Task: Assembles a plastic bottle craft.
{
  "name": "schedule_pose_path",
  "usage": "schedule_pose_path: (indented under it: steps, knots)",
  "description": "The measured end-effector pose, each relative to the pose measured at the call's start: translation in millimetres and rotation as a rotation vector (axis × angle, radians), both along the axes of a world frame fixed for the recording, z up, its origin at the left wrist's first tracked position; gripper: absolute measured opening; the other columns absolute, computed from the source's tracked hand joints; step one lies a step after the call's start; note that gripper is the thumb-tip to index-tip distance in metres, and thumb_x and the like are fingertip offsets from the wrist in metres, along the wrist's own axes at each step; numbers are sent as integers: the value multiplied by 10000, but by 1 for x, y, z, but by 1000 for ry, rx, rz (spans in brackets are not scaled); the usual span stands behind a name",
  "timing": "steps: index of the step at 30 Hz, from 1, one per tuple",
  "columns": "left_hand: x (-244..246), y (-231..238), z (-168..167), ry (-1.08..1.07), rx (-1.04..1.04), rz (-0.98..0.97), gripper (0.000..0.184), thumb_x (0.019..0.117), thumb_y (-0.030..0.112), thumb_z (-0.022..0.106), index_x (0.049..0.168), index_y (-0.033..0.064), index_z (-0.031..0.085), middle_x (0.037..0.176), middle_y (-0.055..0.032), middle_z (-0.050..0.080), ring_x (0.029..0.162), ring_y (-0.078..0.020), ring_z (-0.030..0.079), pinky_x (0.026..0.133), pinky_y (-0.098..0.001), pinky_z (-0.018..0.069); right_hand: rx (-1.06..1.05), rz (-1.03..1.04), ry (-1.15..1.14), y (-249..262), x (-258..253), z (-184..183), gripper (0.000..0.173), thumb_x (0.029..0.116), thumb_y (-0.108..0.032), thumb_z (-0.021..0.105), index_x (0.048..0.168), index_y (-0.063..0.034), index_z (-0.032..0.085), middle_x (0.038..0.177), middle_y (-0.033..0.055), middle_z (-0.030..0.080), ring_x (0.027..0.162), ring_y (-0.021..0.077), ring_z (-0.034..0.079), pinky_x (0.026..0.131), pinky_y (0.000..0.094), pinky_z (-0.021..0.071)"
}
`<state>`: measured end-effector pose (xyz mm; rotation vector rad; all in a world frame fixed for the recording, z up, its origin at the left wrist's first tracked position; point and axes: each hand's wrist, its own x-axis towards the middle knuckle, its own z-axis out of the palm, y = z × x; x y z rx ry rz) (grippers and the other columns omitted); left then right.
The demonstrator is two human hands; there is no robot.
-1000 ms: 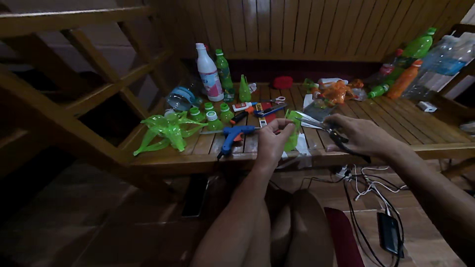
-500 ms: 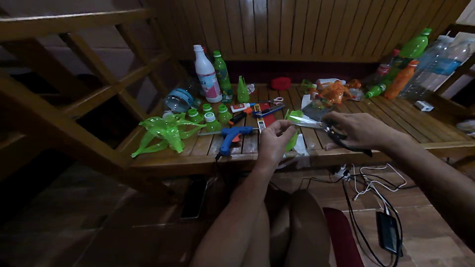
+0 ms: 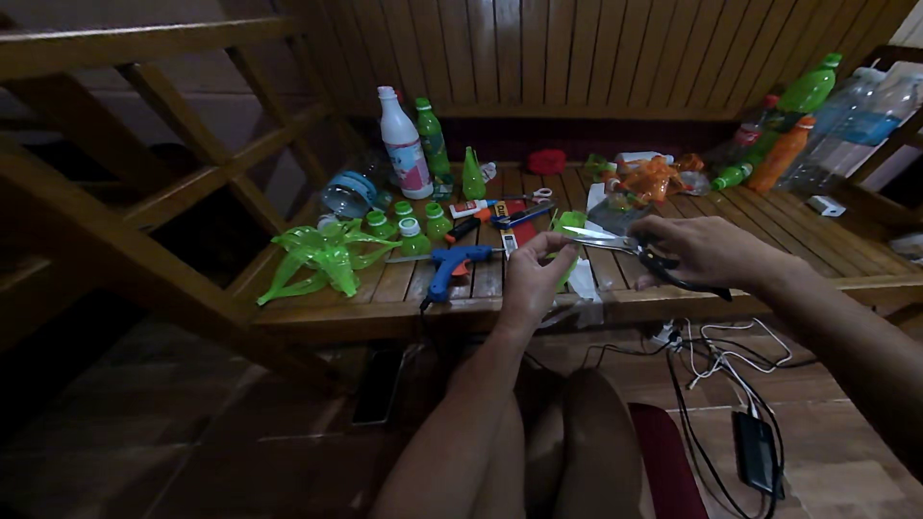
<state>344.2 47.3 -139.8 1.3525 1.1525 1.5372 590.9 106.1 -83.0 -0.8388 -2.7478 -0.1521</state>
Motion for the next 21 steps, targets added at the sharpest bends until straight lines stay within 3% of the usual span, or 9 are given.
schedule_pose_path:
  steps: [10,21]
  knots:
    - [-2,-1,-1,64,43,18,123,990,87,672,1097,29,695,1025,-44,711,839,-76,665,759,-254,554,16,20,-28,2,1,5,711,878,-621,664,1251,-17,624,801,135,664,667,318,653,597,528,522]
    - [-3,-2,0,104,42,16,116,997,107,666,1086,42,703,1016,-44,716,838,-82,666,748,-258,548,17,22,-38,-1,0,9,630,888,-567,687,1201,-22,646,762,135,647,637,313,639,585,519,512]
